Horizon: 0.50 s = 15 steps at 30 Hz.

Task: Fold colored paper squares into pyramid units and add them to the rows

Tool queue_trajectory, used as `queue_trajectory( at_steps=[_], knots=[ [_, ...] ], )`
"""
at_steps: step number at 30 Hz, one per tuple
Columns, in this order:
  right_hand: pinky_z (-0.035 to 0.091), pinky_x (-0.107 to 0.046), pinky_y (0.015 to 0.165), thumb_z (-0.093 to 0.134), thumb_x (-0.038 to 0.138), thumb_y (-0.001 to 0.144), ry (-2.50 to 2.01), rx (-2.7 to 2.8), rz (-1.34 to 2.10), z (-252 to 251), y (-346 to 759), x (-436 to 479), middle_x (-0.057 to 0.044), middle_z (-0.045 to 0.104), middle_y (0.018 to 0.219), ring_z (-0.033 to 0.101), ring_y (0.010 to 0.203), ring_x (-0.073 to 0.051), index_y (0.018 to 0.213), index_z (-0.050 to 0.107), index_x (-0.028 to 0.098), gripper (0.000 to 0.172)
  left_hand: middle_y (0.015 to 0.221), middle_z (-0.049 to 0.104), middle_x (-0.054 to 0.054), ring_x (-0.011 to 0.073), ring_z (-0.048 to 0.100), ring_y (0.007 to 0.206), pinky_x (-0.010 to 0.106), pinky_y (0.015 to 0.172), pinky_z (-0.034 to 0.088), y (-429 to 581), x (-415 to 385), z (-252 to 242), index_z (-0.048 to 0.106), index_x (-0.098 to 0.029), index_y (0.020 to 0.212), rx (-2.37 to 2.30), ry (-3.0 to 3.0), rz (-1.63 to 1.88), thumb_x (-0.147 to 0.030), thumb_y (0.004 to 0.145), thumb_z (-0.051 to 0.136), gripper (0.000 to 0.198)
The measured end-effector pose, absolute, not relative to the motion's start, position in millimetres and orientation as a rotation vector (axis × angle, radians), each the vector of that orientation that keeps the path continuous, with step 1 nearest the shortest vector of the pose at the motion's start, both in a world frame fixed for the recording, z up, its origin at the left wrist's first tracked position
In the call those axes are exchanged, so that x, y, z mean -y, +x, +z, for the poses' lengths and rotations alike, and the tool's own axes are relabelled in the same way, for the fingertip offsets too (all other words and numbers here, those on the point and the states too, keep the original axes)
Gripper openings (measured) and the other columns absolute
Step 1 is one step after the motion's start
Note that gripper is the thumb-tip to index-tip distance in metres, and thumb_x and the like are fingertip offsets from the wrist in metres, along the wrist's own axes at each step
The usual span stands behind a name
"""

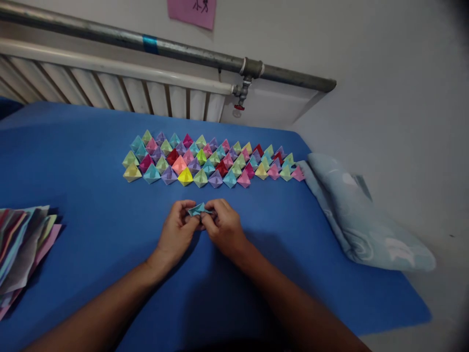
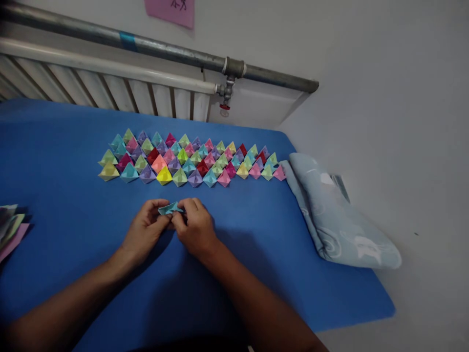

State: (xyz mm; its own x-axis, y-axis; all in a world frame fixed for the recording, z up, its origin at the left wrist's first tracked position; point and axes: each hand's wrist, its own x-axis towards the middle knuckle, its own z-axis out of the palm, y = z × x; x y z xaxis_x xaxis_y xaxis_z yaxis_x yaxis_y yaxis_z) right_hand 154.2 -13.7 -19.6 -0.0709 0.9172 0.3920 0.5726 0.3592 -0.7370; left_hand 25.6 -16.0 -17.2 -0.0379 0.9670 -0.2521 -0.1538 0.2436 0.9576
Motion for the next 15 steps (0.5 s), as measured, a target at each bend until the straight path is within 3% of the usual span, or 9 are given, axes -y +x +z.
queue_trajectory(
  at_steps=[9, 15],
  knots=[
    [0.048, -0.027, 0.073, 0.050, 0.012, 0.079, -1.307, 1.780, 0.450, -17.5, 157.5, 14.8, -0.003, 0.064, 0.083, 0.059, 0.079, -0.016, 0.089, 0.059, 0.020, 0.016, 0.089, 0.066, 0.001, 0.0156, 0.065, 0.082, 0.029, 0.073, 0.054, 27.9, 16.3, -6.9, 0.054, -0.019, 0.100, -1.216, 0.888, 1.083, -0.031, 0.062, 0.069, 0.043],
    [0.050, -0.029, 0.080, 0.044, 0.009, 0.080, -1.235, 1.828, 0.359, -17.8, 160.2, 15.2, -0.006, 0.067, 0.090, 0.062, 0.084, -0.018, 0.094, 0.061, 0.018, 0.024, 0.084, 0.065, -0.001, 0.0139, 0.060, 0.080, 0.026, 0.073, 0.049, 26.0, 17.5, -0.8, 0.061, -0.018, 0.091, -1.157, 0.988, 1.024, -0.028, 0.061, 0.069, 0.032]
  ],
)
